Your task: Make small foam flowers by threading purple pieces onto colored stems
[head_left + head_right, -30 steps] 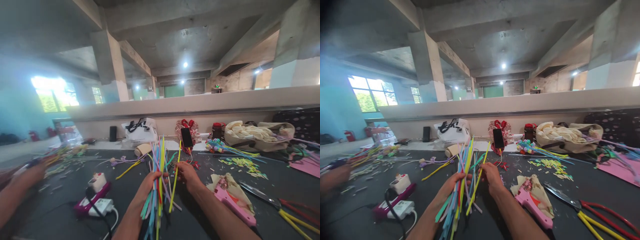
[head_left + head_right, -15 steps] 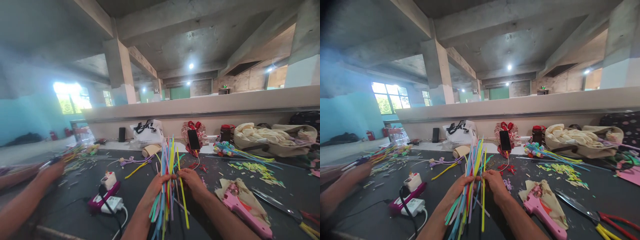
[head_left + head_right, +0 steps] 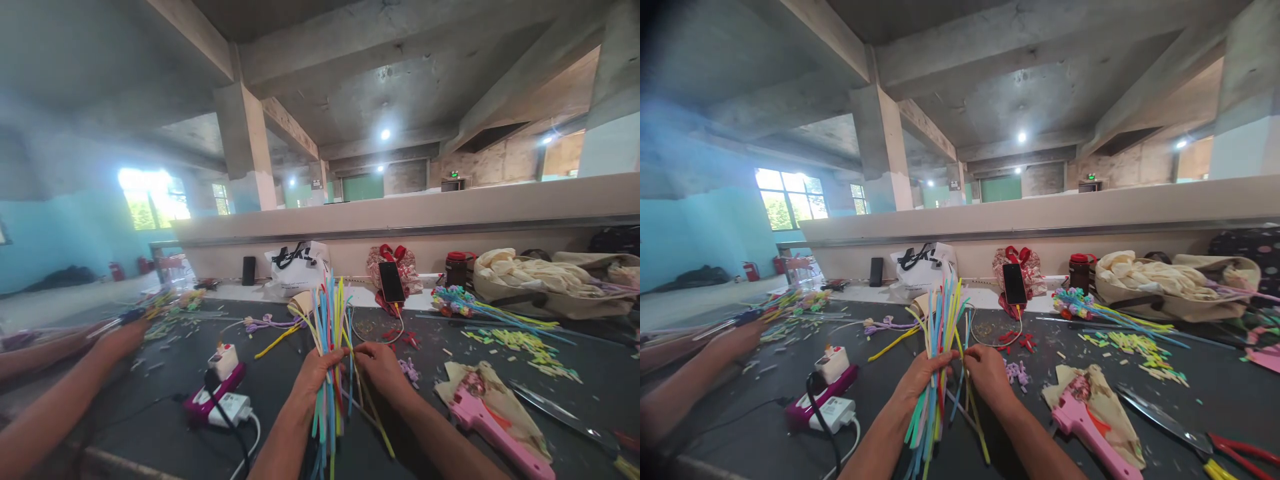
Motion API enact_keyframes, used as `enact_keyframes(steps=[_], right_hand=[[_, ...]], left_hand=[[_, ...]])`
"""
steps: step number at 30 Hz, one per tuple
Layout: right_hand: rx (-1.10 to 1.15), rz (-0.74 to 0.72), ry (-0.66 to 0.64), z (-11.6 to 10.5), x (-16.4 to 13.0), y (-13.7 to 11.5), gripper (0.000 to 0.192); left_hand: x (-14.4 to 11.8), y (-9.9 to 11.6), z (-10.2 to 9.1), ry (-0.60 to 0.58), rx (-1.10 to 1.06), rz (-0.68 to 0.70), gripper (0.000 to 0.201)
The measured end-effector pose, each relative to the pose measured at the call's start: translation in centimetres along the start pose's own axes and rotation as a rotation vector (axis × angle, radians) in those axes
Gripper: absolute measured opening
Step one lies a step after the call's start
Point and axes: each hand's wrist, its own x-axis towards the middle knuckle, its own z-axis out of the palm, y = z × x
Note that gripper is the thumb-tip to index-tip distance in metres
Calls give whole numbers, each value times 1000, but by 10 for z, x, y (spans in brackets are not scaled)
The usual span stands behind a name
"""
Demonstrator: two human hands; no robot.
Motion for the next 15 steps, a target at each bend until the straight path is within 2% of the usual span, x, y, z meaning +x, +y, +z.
enact_keyframes(steps=[9,15], right_hand=[[-182,-13,-31,3,0,4,22],[-296,6,-25,5,0,5,11]], left_hand=[[-8,6,3,21,-4,12,16],[-8,8,2,73,-6,60,14]])
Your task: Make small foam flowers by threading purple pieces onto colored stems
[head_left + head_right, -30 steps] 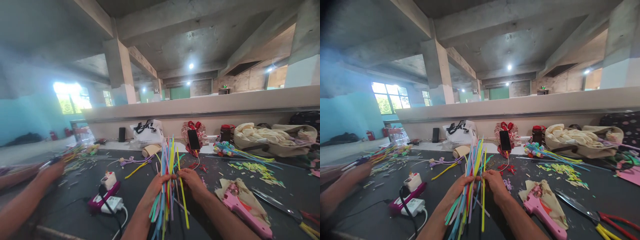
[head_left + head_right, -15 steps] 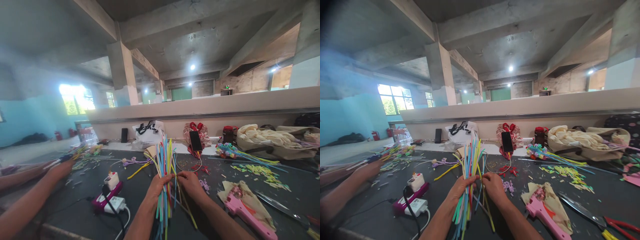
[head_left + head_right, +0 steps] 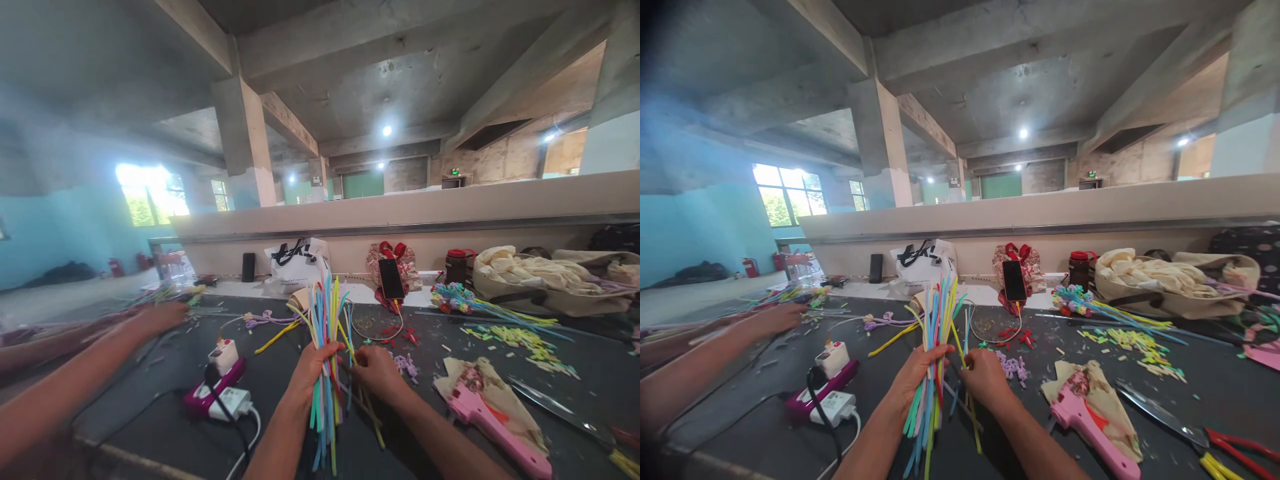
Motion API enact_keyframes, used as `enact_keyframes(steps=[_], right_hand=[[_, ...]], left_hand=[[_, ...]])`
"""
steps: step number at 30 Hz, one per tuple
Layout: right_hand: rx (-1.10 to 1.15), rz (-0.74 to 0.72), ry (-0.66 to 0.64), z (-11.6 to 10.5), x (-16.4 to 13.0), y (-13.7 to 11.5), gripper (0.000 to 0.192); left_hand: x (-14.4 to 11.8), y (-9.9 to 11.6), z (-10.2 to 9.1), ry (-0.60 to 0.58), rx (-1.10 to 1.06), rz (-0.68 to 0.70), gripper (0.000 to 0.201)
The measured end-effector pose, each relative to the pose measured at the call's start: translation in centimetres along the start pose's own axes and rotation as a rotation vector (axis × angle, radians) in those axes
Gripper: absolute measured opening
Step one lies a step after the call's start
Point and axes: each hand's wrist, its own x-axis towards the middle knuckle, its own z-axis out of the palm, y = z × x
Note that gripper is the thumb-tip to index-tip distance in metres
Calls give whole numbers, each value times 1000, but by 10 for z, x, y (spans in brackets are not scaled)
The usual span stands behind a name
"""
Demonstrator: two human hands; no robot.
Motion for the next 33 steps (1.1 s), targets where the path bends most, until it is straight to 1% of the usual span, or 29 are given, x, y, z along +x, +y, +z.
enact_keyframes(steps=[2,6,9,12,19,22,26,30,33], right_hand=[[-8,16,-7,-4,3,3,12],[-13,79,-4,-19,9,14,20],[-42,115,-6,-26,11,23,20],[-86,117,0,-27,13,26,17],[-185,114,3,-28,14,27,17],[-212,105,-10,-27,12,25,18],[-251,97,13,-19,14,20,17],[-293,77,3,-7,22,11,31],[-336,67,-17,0,28,3,30]], left_hand=[[1,0,-1,39,2,27,14],[4,-1,-3,124,-5,82,13],[4,-2,-3,153,-5,95,13],[3,0,-4,179,-4,105,14],[7,7,-14,309,-59,158,9],[8,7,-15,305,-61,159,10],[6,5,-14,263,-48,152,11],[6,6,-14,249,-51,147,12],[7,9,-18,266,-55,143,12]])
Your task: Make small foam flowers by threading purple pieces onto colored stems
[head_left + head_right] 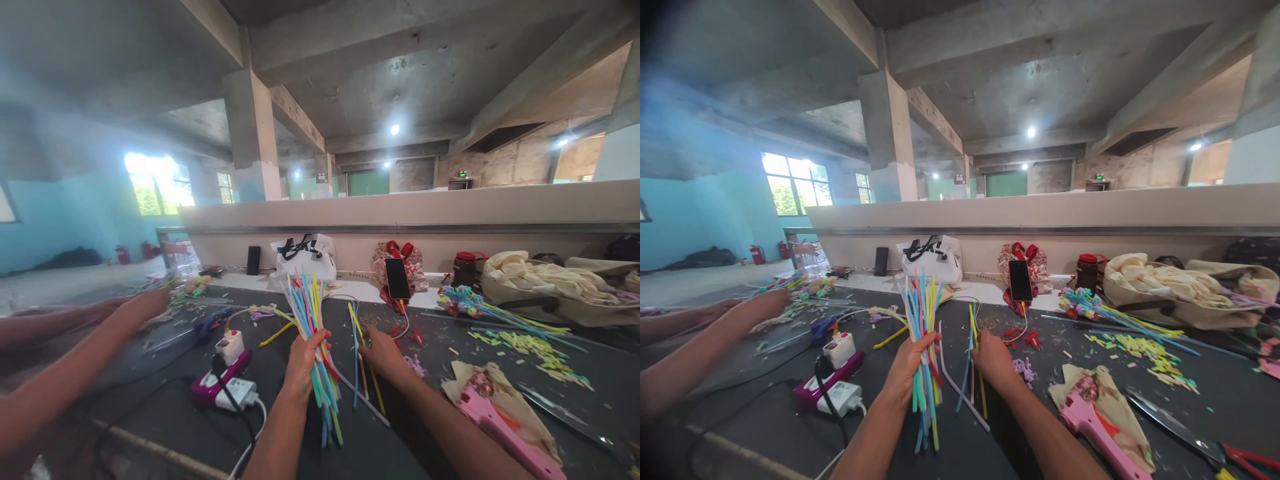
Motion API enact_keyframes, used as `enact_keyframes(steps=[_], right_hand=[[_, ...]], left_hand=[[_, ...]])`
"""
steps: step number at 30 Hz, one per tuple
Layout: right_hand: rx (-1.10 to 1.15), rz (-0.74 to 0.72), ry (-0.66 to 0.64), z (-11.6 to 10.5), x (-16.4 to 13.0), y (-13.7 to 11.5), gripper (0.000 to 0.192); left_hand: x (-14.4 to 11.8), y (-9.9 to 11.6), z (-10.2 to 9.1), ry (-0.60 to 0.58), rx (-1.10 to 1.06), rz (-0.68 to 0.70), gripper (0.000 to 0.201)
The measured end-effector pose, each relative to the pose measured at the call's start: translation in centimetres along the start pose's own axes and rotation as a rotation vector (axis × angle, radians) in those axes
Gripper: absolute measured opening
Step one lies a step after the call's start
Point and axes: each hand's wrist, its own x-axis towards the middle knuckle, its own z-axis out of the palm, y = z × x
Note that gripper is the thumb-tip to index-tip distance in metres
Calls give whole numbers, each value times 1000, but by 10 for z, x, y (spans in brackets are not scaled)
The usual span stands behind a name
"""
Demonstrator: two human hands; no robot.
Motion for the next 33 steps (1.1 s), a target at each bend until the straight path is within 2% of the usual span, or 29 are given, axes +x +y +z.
enact_keyframes(steps=[5,9,14,17,20,23,28,33], right_hand=[[-39,4,-48,11,2,-13,20],[6,10,-83,14,4,-14,19],[175,-47,-87,-5,11,-9,20],[322,-89,-160,-15,9,-8,25],[432,-120,-238,-14,4,-7,25],[480,-143,-261,-8,3,-6,24],[406,-169,-195,-2,10,-4,24],[167,-170,-82,-3,7,-4,27]], left_hand=[[3,7,-7,53,-15,18,14],[3,9,-8,77,-29,35,14],[1,10,-4,79,-38,39,12],[-1,11,-4,67,-37,33,11],[-3,10,-3,52,-35,24,10],[-4,7,-1,33,-25,14,10],[-4,3,-1,2,-9,-10,14],[1,1,-6,-10,-14,-13,18]])
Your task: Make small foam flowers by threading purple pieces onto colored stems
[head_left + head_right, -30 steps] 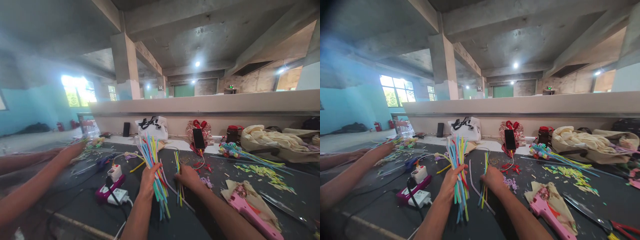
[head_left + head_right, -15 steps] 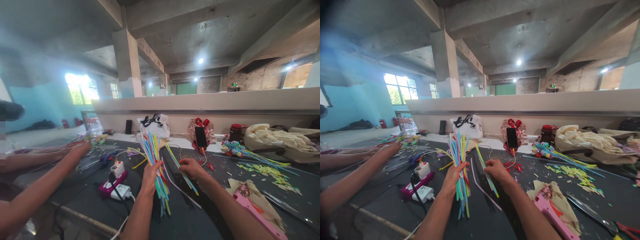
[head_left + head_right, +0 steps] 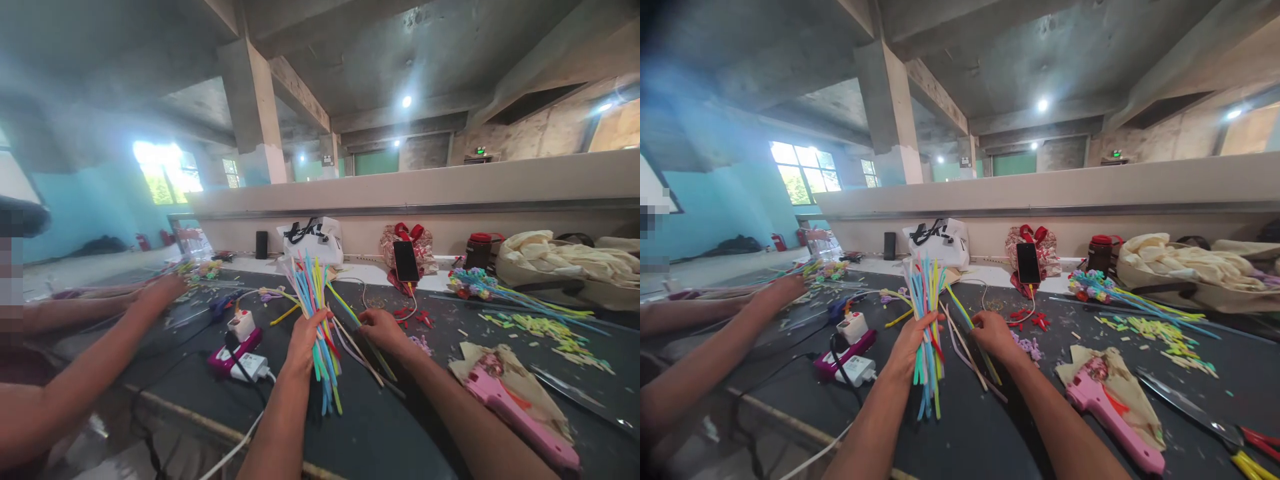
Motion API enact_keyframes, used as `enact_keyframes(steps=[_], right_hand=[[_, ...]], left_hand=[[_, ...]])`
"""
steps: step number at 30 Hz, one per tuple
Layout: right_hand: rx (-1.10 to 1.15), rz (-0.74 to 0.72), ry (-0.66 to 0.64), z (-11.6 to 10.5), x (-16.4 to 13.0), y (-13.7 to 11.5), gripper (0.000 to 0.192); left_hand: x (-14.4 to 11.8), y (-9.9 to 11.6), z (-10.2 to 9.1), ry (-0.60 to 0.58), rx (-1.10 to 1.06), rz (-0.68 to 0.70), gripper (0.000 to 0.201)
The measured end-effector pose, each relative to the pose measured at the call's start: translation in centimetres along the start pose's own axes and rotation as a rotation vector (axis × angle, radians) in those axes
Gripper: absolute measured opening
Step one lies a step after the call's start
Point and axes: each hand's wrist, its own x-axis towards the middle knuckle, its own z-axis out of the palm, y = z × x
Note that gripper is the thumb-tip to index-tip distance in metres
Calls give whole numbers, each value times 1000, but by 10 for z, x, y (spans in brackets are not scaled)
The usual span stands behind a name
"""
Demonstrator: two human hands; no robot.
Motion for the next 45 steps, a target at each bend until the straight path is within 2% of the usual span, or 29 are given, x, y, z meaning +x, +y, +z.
enact_keyframes(steps=[4,7,13,18,25,28,34,38,42,45], right_hand=[[-203,4,28,0,-10,-8,28],[-312,-35,-10,3,-20,-18,24],[-408,-83,-77,19,-31,-33,21],[-336,-47,-77,17,-26,-31,18],[-81,65,-32,-23,-11,0,25],[-60,129,-21,-31,-11,8,25],[-165,174,-41,-17,-18,7,12],[-178,182,-63,-3,-23,1,13],[-56,155,-140,5,-24,-6,8],[92,141,-181,2,-21,-7,13]], left_hand=[[5,-1,-4,14,-1,17,19],[6,-1,-4,12,0,33,19],[6,-2,-5,6,2,44,20],[8,-3,-6,4,20,41,18],[7,-4,-2,-18,46,28,16],[5,-5,2,-36,64,6,14],[1,-5,5,-84,78,-42,13],[-2,-3,4,-136,68,-65,14],[-7,-1,5,-200,61,-94,16],[-8,0,6,-205,66,-95,16]])
